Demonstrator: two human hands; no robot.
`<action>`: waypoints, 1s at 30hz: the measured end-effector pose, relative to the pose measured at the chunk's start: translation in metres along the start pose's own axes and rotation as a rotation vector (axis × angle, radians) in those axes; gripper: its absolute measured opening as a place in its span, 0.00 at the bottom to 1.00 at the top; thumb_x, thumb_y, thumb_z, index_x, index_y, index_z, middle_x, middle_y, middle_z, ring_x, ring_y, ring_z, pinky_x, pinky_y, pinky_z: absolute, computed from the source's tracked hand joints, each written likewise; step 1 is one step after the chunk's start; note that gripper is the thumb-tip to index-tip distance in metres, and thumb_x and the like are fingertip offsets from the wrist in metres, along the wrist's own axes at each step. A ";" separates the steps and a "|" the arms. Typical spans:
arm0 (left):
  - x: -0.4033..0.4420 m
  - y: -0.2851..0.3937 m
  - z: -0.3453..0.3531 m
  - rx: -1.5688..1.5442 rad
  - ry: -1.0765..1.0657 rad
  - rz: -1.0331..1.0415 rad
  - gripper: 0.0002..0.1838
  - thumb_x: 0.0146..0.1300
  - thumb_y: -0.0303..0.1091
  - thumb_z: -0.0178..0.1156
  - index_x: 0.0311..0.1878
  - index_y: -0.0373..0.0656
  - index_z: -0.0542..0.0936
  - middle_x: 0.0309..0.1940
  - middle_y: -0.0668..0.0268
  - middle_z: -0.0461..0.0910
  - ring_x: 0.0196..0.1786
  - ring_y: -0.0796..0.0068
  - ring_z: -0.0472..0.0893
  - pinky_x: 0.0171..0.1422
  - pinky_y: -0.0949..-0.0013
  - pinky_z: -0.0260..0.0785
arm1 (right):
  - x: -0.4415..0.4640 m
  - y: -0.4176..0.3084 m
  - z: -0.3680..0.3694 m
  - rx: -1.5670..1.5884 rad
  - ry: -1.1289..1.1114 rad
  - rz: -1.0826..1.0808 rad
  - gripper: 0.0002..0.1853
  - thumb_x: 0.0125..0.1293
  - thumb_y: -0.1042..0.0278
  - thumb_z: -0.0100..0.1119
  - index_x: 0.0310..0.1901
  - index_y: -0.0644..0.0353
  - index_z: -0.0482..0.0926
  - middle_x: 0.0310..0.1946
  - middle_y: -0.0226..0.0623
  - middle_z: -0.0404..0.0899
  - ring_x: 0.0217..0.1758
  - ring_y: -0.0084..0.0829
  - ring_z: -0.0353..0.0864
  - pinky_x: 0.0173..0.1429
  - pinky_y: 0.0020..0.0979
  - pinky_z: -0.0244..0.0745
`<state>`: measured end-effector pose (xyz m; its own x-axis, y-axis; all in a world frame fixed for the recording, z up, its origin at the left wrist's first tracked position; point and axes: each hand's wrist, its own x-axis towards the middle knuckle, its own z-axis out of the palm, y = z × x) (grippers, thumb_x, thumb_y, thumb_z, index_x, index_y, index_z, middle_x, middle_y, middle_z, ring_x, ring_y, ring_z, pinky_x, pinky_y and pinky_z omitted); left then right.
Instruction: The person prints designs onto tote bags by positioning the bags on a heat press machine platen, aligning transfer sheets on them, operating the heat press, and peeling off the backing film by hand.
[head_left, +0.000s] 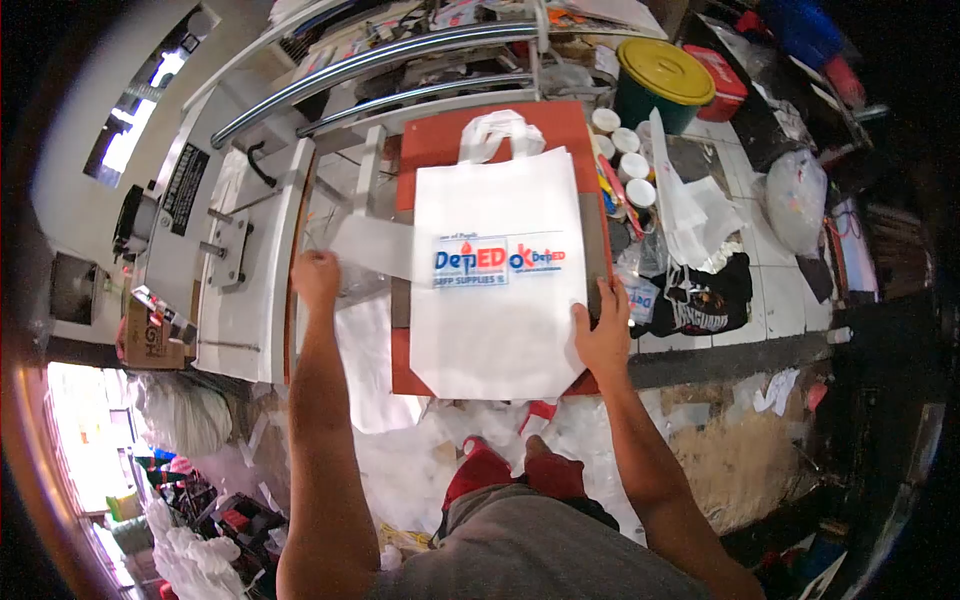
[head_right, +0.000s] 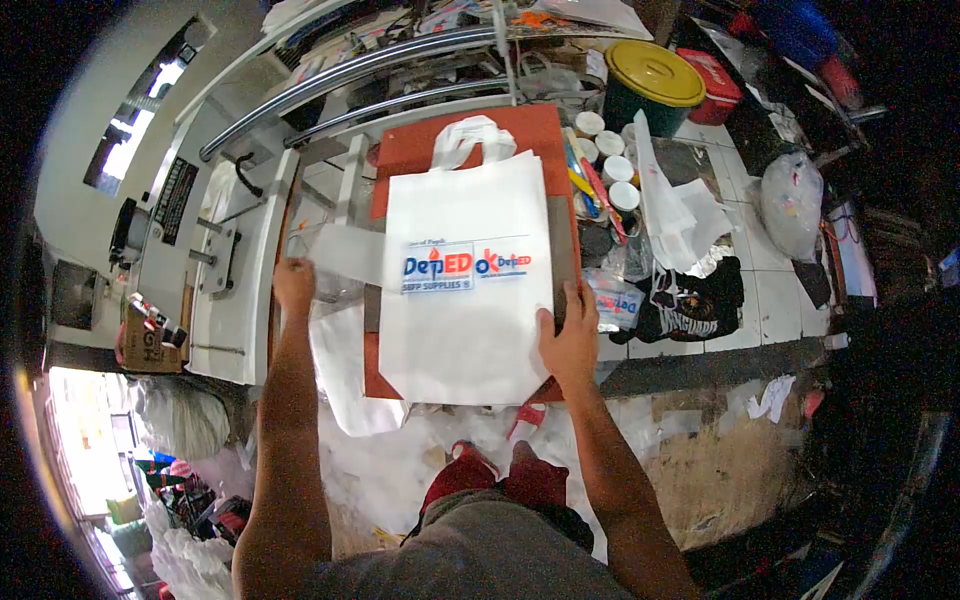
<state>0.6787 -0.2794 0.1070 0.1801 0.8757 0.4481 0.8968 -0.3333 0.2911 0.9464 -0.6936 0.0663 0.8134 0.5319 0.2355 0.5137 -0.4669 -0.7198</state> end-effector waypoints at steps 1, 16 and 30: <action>0.011 -0.045 0.001 -0.077 -0.135 -0.086 0.13 0.60 0.38 0.60 0.34 0.35 0.83 0.38 0.47 0.83 0.43 0.42 0.81 0.50 0.48 0.73 | -0.001 -0.001 -0.001 0.009 -0.004 0.010 0.33 0.65 0.59 0.65 0.68 0.61 0.67 0.71 0.57 0.60 0.73 0.57 0.61 0.73 0.50 0.62; -0.530 -0.198 -0.050 -0.029 -1.476 -0.030 0.22 0.63 0.46 0.54 0.47 0.37 0.83 0.51 0.44 0.82 0.57 0.43 0.80 0.63 0.48 0.73 | -0.007 -0.030 -0.016 -0.014 0.150 -0.136 0.21 0.68 0.65 0.63 0.58 0.66 0.75 0.59 0.53 0.73 0.66 0.48 0.70 0.66 0.43 0.69; -0.537 -0.369 -0.156 -0.272 -0.966 -0.711 0.15 0.62 0.40 0.61 0.40 0.36 0.84 0.39 0.46 0.85 0.48 0.46 0.84 0.54 0.53 0.77 | -0.274 -0.103 0.389 -0.104 -0.783 0.081 0.30 0.54 0.49 0.75 0.46 0.69 0.77 0.44 0.55 0.80 0.49 0.50 0.81 0.54 0.46 0.75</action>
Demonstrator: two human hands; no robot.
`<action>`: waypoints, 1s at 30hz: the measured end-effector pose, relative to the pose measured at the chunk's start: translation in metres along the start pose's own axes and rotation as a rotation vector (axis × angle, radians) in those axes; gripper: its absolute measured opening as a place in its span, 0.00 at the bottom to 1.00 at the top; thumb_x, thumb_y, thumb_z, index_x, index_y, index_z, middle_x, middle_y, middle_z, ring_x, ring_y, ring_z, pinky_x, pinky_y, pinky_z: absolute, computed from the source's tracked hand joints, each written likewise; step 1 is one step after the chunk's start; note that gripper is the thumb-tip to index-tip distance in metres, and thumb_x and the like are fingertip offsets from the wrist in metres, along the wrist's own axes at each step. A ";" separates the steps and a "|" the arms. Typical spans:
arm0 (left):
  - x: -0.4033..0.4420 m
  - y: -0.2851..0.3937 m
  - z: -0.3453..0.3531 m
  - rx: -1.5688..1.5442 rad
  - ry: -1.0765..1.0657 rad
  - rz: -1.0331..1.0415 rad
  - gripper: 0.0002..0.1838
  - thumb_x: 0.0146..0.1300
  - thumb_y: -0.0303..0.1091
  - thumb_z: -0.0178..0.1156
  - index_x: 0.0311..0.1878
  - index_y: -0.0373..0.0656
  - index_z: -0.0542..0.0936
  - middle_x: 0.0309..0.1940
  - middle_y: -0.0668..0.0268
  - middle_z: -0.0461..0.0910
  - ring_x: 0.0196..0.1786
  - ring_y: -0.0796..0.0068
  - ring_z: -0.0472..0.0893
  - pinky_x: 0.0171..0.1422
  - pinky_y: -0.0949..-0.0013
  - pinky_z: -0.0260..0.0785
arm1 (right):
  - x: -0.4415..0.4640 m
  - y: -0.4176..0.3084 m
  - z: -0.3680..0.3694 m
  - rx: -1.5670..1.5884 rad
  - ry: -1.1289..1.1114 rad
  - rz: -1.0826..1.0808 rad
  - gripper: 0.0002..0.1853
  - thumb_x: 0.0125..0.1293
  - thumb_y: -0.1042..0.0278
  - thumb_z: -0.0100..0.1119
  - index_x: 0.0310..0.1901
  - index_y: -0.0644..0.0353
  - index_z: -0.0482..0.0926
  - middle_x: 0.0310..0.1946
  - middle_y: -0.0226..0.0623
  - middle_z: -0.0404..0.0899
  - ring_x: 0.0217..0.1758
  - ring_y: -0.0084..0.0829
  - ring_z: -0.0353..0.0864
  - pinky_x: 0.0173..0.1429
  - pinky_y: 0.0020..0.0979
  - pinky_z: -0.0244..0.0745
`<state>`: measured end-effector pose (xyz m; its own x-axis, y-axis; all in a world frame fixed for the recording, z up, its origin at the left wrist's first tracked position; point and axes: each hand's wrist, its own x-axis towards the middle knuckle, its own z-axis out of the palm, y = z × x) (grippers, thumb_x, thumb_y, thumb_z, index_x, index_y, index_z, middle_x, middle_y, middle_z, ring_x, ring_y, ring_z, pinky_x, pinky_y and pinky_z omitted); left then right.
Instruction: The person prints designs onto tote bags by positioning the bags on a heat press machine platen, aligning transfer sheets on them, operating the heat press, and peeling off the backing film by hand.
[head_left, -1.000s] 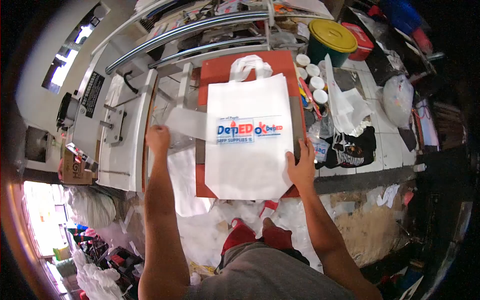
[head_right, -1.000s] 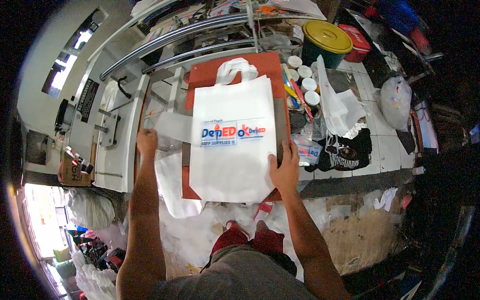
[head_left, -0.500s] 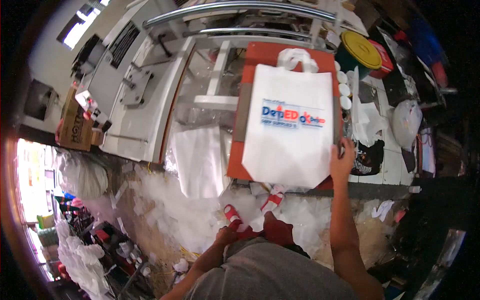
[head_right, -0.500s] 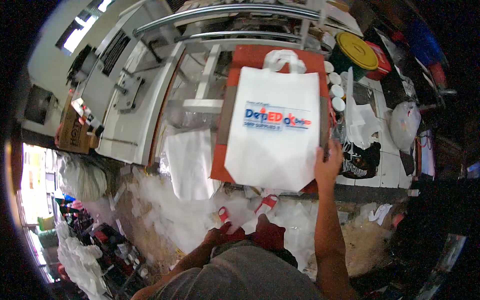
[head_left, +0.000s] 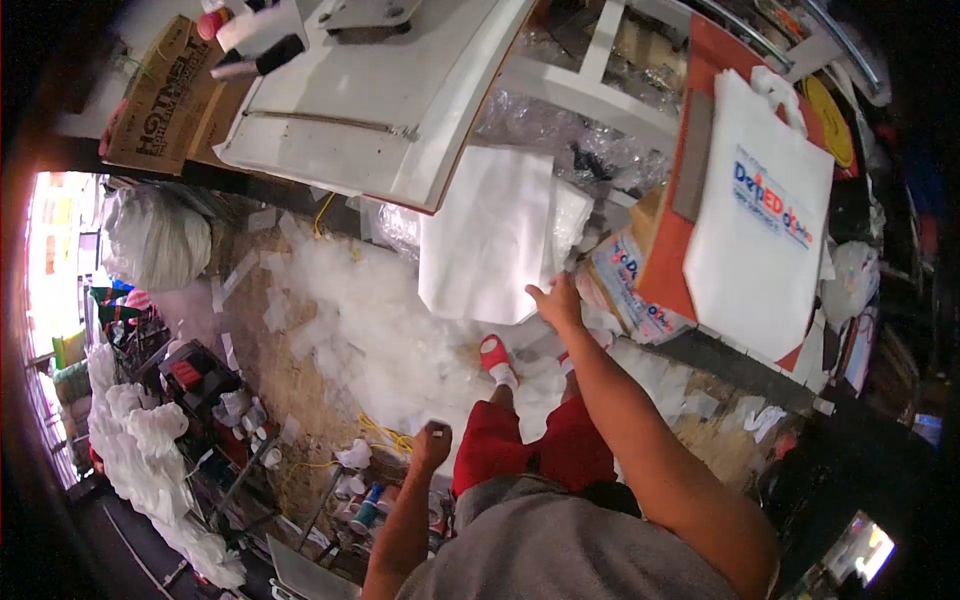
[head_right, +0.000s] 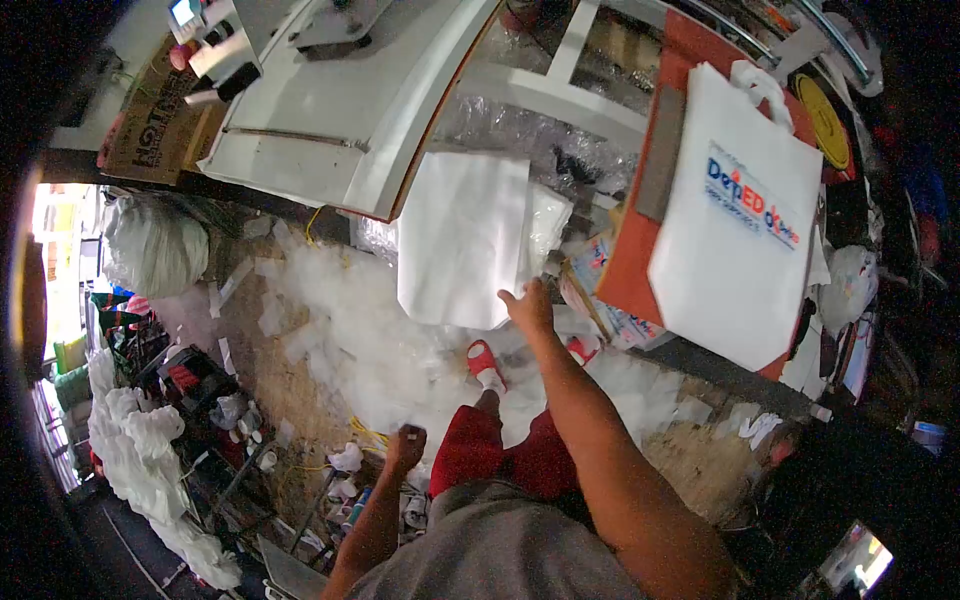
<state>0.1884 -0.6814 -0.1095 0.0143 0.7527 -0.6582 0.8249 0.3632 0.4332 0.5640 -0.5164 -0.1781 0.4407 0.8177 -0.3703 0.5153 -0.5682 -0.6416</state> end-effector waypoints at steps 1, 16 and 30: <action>-0.013 -0.017 -0.004 0.072 -0.007 -0.033 0.15 0.62 0.41 0.61 0.39 0.37 0.84 0.38 0.45 0.85 0.47 0.45 0.84 0.54 0.52 0.77 | 0.008 0.000 0.018 -0.119 0.070 0.095 0.37 0.51 0.43 0.76 0.49 0.71 0.76 0.51 0.58 0.78 0.56 0.50 0.78 0.61 0.47 0.71; 0.019 -0.139 -0.009 -0.017 -0.096 -0.068 0.16 0.62 0.44 0.60 0.37 0.39 0.84 0.39 0.50 0.86 0.46 0.46 0.85 0.53 0.52 0.76 | 0.023 0.037 0.020 0.076 0.282 0.246 0.16 0.57 0.63 0.69 0.43 0.63 0.81 0.36 0.44 0.84 0.42 0.42 0.84 0.49 0.40 0.76; 0.075 0.035 -0.019 -0.294 -0.116 0.064 0.24 0.67 0.51 0.63 0.54 0.39 0.81 0.46 0.55 0.86 0.47 0.62 0.86 0.54 0.62 0.77 | 0.048 0.031 -0.022 0.487 0.126 0.143 0.11 0.62 0.73 0.61 0.46 0.64 0.78 0.38 0.36 0.82 0.43 0.30 0.81 0.48 0.30 0.75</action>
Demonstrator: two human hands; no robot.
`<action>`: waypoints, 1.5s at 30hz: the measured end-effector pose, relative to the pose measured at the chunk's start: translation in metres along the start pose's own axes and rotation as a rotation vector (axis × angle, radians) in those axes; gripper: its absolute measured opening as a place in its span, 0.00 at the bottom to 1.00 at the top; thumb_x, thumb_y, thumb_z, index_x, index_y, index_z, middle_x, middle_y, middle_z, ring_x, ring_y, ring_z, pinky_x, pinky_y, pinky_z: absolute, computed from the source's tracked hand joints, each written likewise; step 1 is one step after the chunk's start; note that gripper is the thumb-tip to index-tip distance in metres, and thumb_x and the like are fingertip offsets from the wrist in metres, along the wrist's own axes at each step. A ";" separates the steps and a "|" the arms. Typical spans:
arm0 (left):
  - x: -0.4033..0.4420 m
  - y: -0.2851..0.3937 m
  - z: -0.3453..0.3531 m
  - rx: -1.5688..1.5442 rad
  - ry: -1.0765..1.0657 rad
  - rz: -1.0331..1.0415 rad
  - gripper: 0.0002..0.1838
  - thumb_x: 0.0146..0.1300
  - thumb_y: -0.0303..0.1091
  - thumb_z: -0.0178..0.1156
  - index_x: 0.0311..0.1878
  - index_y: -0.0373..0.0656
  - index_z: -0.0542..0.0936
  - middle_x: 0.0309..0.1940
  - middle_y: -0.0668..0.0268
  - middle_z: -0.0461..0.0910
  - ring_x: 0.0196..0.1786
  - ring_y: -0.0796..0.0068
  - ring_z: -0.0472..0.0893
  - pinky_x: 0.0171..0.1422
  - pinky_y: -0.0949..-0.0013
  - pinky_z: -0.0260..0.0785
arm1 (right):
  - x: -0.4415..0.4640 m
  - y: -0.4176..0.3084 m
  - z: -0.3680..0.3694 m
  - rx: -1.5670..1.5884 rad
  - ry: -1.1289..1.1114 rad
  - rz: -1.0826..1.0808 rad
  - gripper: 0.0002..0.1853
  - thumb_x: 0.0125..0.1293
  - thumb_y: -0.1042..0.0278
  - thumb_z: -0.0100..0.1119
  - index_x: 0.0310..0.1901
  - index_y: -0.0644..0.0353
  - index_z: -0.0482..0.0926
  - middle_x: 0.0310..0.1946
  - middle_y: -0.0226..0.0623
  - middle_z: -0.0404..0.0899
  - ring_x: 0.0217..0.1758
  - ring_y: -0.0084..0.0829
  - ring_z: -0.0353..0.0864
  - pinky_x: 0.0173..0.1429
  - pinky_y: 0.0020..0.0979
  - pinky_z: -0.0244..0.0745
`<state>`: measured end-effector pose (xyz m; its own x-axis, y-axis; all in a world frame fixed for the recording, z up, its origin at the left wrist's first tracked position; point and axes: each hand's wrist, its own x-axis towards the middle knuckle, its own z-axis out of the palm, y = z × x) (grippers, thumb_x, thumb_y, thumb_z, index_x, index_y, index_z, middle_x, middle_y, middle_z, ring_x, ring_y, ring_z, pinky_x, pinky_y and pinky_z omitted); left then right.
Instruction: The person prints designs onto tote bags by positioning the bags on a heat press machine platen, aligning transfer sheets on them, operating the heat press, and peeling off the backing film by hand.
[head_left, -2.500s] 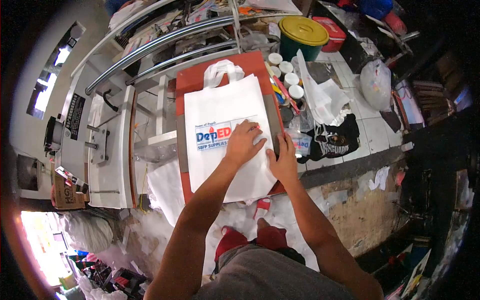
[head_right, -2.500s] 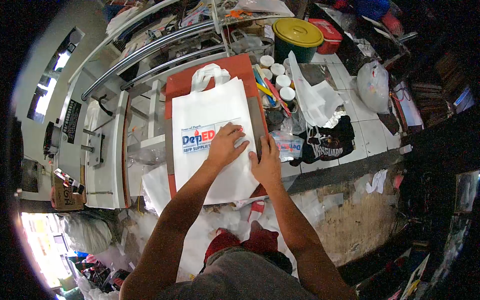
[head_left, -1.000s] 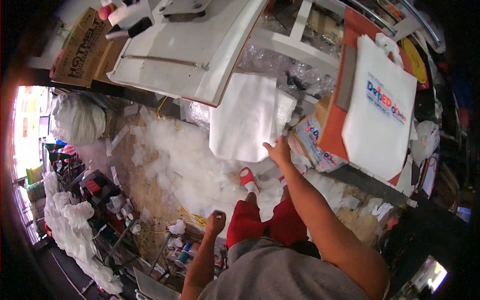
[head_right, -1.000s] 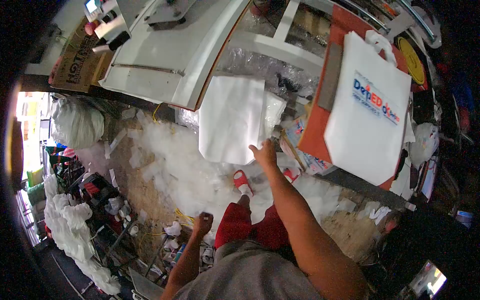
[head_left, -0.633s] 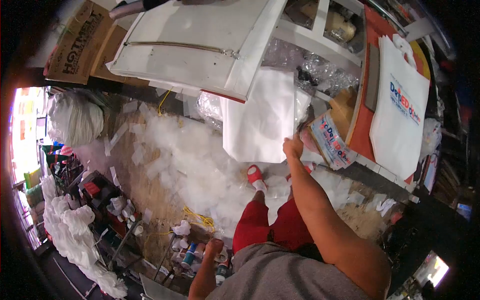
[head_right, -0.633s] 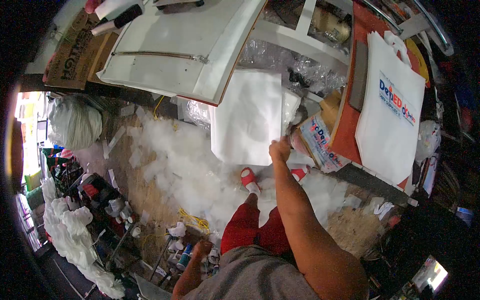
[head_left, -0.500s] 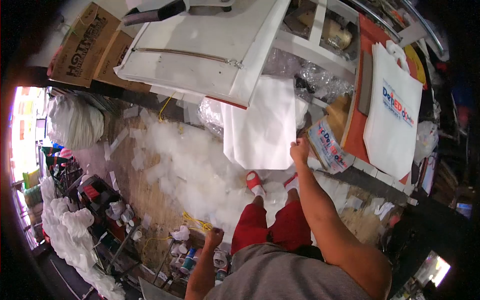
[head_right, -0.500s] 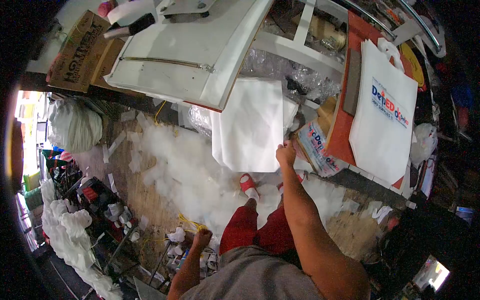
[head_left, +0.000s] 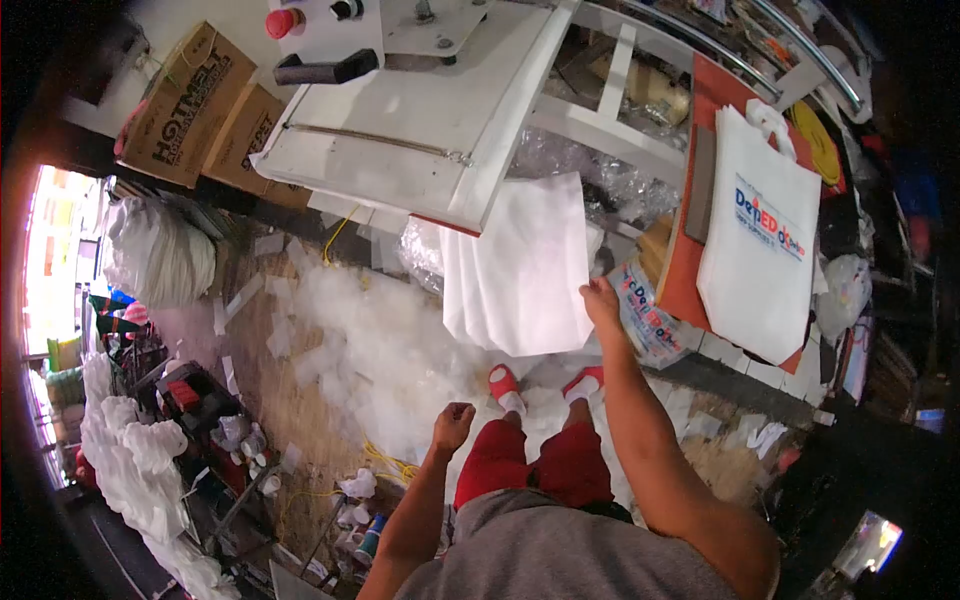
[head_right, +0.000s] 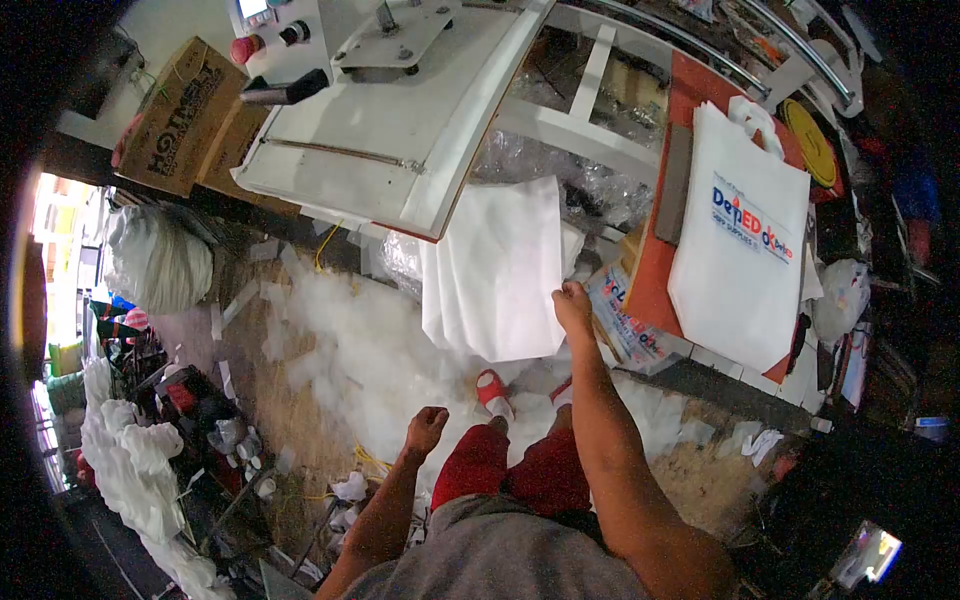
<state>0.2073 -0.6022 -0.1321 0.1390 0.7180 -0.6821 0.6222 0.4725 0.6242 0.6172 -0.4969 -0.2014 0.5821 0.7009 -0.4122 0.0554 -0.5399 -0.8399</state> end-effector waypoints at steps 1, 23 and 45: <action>0.000 0.006 0.002 -0.003 0.000 0.012 0.24 0.67 0.51 0.63 0.54 0.39 0.81 0.46 0.55 0.86 0.47 0.62 0.86 0.54 0.62 0.77 | -0.014 -0.028 -0.010 0.000 0.007 -0.010 0.11 0.62 0.73 0.61 0.46 0.64 0.78 0.38 0.36 0.82 0.43 0.30 0.81 0.48 0.30 0.75; -0.180 0.620 -0.091 -0.378 0.606 1.377 0.16 0.71 0.32 0.61 0.60 0.39 0.76 0.46 0.66 0.81 0.41 0.82 0.78 0.41 0.79 0.71 | -0.226 -0.459 -0.385 0.210 0.545 -1.148 0.11 0.73 0.71 0.54 0.54 0.59 0.78 0.48 0.33 0.82 0.48 0.24 0.79 0.52 0.27 0.76; 0.022 0.511 0.225 0.583 0.396 1.115 0.22 0.65 0.31 0.55 0.63 0.47 0.76 0.42 0.52 0.78 0.44 0.48 0.80 0.50 0.49 0.74 | -0.075 -0.109 -0.455 -0.509 0.533 -0.614 0.21 0.60 0.76 0.56 0.57 0.60 0.77 0.40 0.51 0.80 0.45 0.54 0.78 0.52 0.49 0.73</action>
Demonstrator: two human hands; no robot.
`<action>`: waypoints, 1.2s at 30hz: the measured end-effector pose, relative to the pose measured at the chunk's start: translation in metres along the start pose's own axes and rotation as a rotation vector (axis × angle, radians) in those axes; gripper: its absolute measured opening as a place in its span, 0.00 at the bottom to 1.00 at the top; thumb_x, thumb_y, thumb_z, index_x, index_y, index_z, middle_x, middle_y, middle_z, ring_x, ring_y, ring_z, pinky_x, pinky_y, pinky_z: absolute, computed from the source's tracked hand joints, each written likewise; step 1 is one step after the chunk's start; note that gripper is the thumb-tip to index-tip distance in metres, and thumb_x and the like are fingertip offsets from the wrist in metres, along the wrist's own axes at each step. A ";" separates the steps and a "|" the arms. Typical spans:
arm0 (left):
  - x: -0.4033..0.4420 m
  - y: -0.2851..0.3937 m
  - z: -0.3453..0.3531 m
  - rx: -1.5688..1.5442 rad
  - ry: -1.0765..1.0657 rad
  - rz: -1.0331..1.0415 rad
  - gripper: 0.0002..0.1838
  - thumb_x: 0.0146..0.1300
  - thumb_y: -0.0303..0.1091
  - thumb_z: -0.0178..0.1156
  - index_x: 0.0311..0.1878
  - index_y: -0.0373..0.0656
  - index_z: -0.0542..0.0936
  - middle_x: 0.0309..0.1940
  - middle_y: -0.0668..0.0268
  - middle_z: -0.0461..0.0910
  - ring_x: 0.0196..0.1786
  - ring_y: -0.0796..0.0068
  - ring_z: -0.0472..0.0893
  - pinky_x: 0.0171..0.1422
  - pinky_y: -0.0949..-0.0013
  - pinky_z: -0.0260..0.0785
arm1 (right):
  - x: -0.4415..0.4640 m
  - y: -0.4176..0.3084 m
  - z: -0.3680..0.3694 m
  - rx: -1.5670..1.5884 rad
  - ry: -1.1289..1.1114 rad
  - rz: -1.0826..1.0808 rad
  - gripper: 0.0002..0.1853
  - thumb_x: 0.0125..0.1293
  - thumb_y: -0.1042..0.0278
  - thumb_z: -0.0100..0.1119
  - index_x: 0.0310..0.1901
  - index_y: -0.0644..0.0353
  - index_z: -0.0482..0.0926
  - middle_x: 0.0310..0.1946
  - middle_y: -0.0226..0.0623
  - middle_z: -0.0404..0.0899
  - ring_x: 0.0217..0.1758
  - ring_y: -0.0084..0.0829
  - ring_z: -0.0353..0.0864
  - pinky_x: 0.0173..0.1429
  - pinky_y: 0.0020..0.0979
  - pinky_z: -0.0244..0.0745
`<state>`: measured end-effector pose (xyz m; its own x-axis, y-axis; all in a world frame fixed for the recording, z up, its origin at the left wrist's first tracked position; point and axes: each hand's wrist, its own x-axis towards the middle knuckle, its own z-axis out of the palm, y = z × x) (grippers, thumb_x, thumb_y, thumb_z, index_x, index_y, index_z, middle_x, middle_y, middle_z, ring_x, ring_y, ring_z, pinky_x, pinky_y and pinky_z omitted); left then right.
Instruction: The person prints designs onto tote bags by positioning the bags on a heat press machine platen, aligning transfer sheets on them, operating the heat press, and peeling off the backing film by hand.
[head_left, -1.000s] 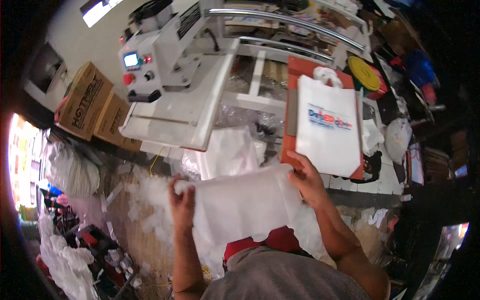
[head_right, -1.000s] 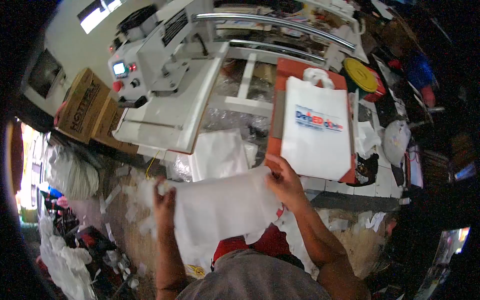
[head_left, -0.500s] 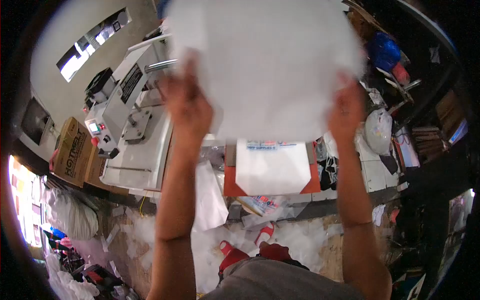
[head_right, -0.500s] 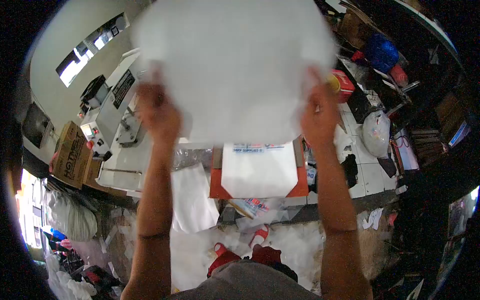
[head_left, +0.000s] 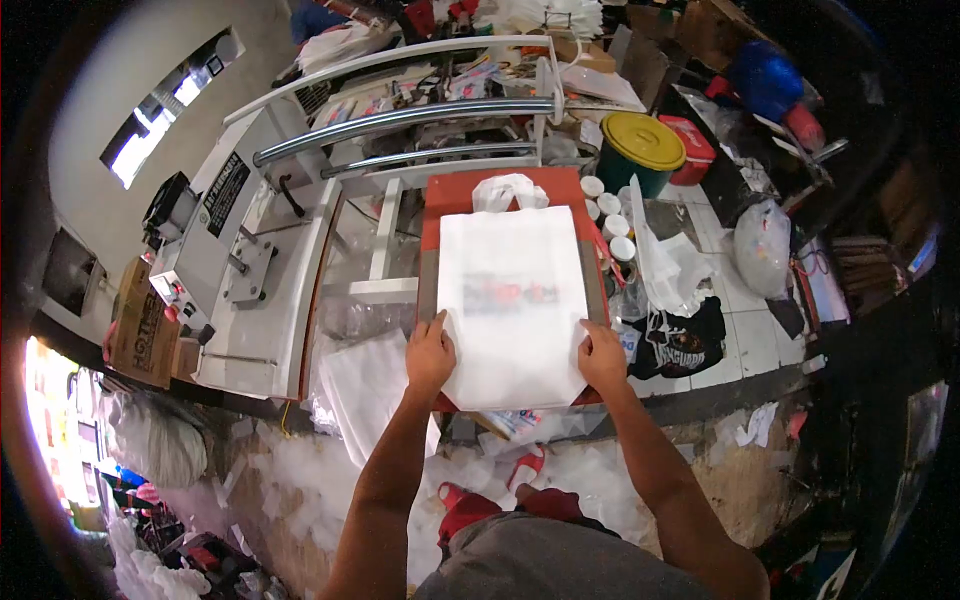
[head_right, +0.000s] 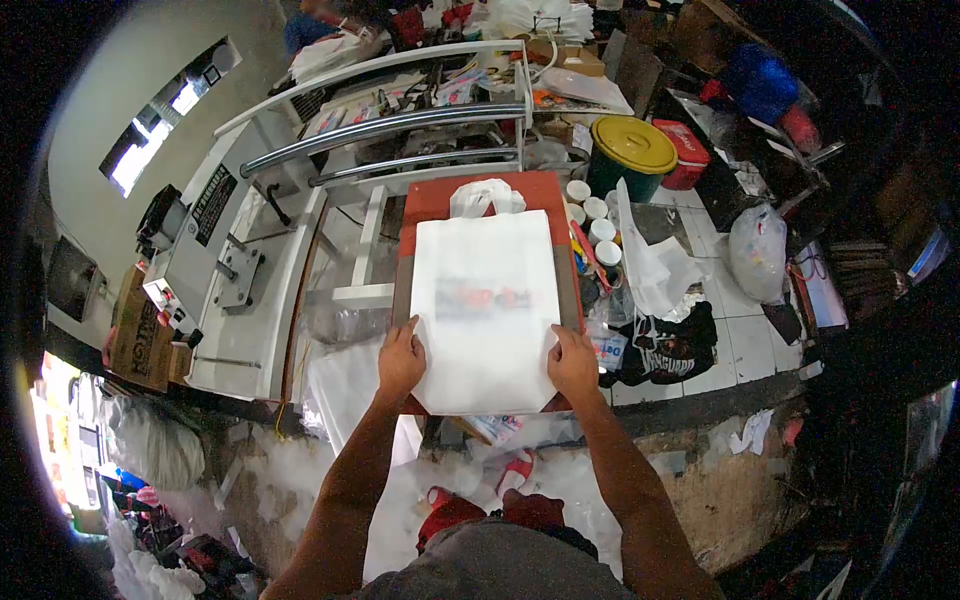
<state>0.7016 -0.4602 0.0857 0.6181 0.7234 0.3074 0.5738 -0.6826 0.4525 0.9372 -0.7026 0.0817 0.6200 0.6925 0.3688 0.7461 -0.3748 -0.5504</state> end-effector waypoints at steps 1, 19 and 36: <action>0.000 0.001 0.000 -0.009 0.051 0.040 0.22 0.65 0.30 0.55 0.63 0.45 0.76 0.41 0.52 0.77 0.43 0.48 0.79 0.49 0.50 0.74 | -0.001 0.001 0.001 -0.005 0.014 -0.016 0.22 0.60 0.76 0.57 0.58 0.60 0.77 0.40 0.50 0.80 0.45 0.54 0.78 0.51 0.49 0.74; 0.129 0.049 0.078 0.285 -0.257 0.384 0.35 0.69 0.47 0.42 0.77 0.41 0.58 0.79 0.56 0.54 0.80 0.49 0.53 0.82 0.49 0.43 | 0.038 -0.049 0.040 -0.286 -0.383 -0.251 0.36 0.72 0.47 0.47 0.74 0.62 0.59 0.79 0.52 0.47 0.82 0.57 0.42 0.81 0.58 0.39; -0.002 0.064 0.013 0.206 -0.353 0.266 0.34 0.68 0.48 0.51 0.77 0.53 0.62 0.79 0.57 0.55 0.79 0.48 0.55 0.80 0.43 0.47 | 0.144 -0.047 0.086 -0.315 -0.182 -0.206 0.23 0.57 0.61 0.60 0.52 0.62 0.77 0.60 0.48 0.73 0.58 0.48 0.71 0.58 0.54 0.64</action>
<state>0.7441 -0.5064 0.1037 0.8819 0.4660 0.0712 0.4433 -0.8712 0.2111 0.9705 -0.5323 0.0956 0.4180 0.8599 0.2929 0.9053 -0.3675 -0.2130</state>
